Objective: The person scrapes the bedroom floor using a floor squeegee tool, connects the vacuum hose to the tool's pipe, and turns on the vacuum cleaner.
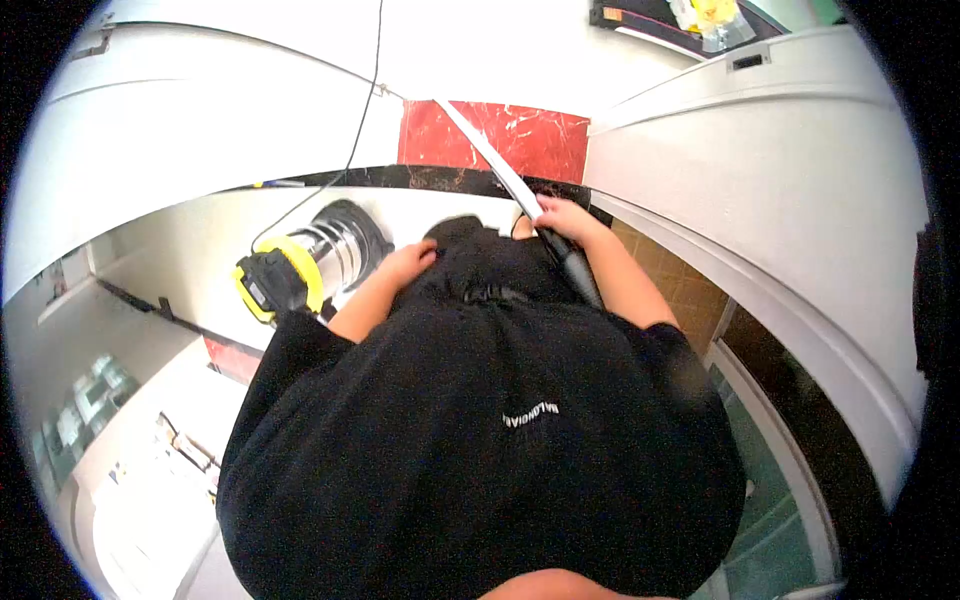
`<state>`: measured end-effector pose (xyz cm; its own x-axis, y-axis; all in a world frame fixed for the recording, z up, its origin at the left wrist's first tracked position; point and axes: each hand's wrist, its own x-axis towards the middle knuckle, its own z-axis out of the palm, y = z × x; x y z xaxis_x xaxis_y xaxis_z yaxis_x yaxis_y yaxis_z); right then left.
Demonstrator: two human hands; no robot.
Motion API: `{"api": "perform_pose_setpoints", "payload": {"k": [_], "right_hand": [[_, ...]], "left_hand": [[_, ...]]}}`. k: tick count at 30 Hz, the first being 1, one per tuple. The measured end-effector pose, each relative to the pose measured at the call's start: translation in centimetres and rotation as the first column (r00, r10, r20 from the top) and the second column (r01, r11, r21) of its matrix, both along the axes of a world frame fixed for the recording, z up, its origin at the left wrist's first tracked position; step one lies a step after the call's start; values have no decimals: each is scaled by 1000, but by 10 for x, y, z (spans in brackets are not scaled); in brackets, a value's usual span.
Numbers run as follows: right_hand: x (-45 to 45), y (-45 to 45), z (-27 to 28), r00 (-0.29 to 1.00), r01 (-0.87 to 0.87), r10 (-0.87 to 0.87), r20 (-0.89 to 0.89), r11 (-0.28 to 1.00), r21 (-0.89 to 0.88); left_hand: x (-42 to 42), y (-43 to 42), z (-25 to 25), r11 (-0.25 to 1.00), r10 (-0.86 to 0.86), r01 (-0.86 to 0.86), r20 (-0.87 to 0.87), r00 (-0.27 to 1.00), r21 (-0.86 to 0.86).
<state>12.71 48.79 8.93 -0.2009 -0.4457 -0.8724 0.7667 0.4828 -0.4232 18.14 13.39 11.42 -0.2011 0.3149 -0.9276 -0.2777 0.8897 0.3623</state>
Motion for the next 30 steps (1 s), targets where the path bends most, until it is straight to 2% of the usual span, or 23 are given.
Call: {"api": "perform_pose_setpoints", "payload": {"k": [1,2,3,5,6,7,9,10,11,13,14,15,16,17,18,19,21,22,23,25,27,29,30], "right_hand": [[-97,15,-64,975,18,-18,-221,1000,-2],[-187,33,-95,913,17,1,-408,999,41],[-164,22,-83,930,49,-28,-367,998,48],[-209,22,-142,951,179,-214,-225,970,-166],[-229,17,-98,908,166,-171,-381,985,-48],[-245,19,-87,915,143,-149,-376,989,-44],[-274,17,-81,942,171,-189,-276,981,-89],[-291,17,-94,958,98,-114,-262,992,-73],[-305,13,-58,957,122,-113,-268,992,16],[-326,18,-90,960,201,-205,-193,979,-44],[-341,17,-81,959,163,-168,-227,986,-43],[-354,17,-68,954,121,-128,-270,992,-44],[-363,24,-80,976,164,-166,-141,986,-20],[-371,32,-75,933,12,36,-358,991,131],[-379,38,-77,954,90,-73,-290,995,46],[-390,53,-114,971,154,-151,-185,988,5],[-421,39,-88,971,240,-238,34,962,-127],[-432,19,-71,956,293,-288,57,950,-112],[-442,14,-70,973,229,-228,28,968,-98],[-472,11,-59,966,244,-235,109,967,-76],[-495,10,-71,984,156,-164,72,983,98],[-516,20,-91,998,-12,8,58,997,76],[-525,10,-96,995,-89,86,54,994,68]], "left_hand": [[-97,37,-52,988,153,-149,-301,941,37],[-173,62,-85,960,277,-232,-435,857,155],[-147,58,-69,933,358,-322,-343,869,160],[-183,57,-71,935,354,-301,-438,826,187],[-192,52,-72,941,338,-277,-483,808,195],[-196,48,-75,934,358,-300,-476,803,197],[-203,40,-76,818,568,-526,-477,671,233],[-208,32,-76,865,471,-487,-536,701,124],[-210,25,-80,852,486,-510,-539,688,119],[-212,-2,-103,875,459,-484,-365,810,26],[-205,-26,-134,884,461,-447,-407,789,134],[-215,-32,-130,867,476,-493,-402,782,67],[-224,-41,-126,845,482,-534,-420,769,-8],[-231,-42,-130,807,505,-586,-430,748,-72],[-240,-42,-131,748,572,-655,-398,717,-105],[-253,-46,-130,692,625,-716,-417,660,-97],[-279,-68,-122,771,495,-623,-489,718,-134],[-286,-74,-112,729,531,-675,-527,663,-115],[-289,-81,-103,691,547,-717,-578,606,-97],[-302,-76,-98,598,632,-801,-612,476,-5],[-295,-67,-93,515,674,-857,-629,386,26],[-277,-55,-98,457,643,-889,-683,347,-22],[-264,-48,-95,380,668,-924,-677,307,-44]]}}
